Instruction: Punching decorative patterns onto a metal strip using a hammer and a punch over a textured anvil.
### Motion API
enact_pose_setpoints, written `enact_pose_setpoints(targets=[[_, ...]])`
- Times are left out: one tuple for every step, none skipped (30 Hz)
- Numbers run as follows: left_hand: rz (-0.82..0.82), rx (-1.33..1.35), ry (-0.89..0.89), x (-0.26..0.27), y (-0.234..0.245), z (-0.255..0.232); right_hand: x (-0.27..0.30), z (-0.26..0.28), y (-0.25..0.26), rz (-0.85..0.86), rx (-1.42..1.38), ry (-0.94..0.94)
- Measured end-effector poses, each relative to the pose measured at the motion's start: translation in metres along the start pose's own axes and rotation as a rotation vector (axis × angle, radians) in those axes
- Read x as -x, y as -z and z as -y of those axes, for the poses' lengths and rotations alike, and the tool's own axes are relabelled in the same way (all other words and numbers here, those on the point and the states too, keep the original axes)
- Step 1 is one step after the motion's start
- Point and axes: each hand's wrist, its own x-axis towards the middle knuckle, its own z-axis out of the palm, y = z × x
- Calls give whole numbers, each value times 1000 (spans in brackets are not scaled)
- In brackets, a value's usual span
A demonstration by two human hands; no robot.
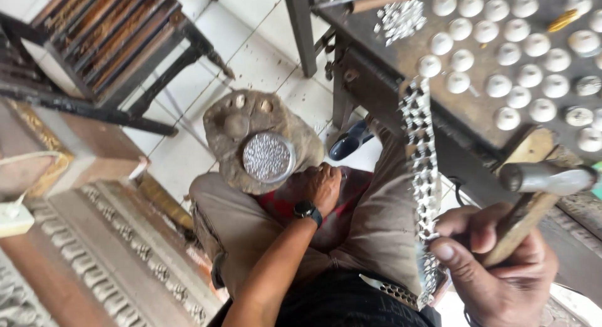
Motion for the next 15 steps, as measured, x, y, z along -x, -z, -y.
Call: enact_pose_setpoints(targets=[[20,-77,12,1,-3,0,0,6,-4,9,13,-56],[38,-155,24,2,-6,1,0,11,-7,17,25,-112],[28,-156,12,3,-11,2,1,8,-7,7,23,-99],[15,-159,29,4,-15,3,2,5,-6,5,37,-59],[4,-163,50,7,-20,4,3,1,-6,7,50,-22],[-3,-166,41,5,-23,4,2,1,-7,1,47,-13],[3,-215,47,6,-26,3,2,1,-8,12,34,-13],[9,-265,53,8,-30,3,2,1,-9,22,20,-14],[10,-268,53,7,-26,1,2,1,-10,23,16,-14],[-13,-301,23,5,-21,0,3,2,-12,7,10,-36],[-37,-335,-5,3,-16,-1,3,2,-14,-6,4,-56],[-38,-339,-4,2,-15,-1,2,2,-14,-3,1,-55],[54,-332,9,0,-14,-2,2,2,-14,5,17,-55],[145,-325,23,-2,-13,-3,1,2,-14,13,32,-56],[138,-329,26,-4,-7,-3,2,0,-14,17,30,-49]])
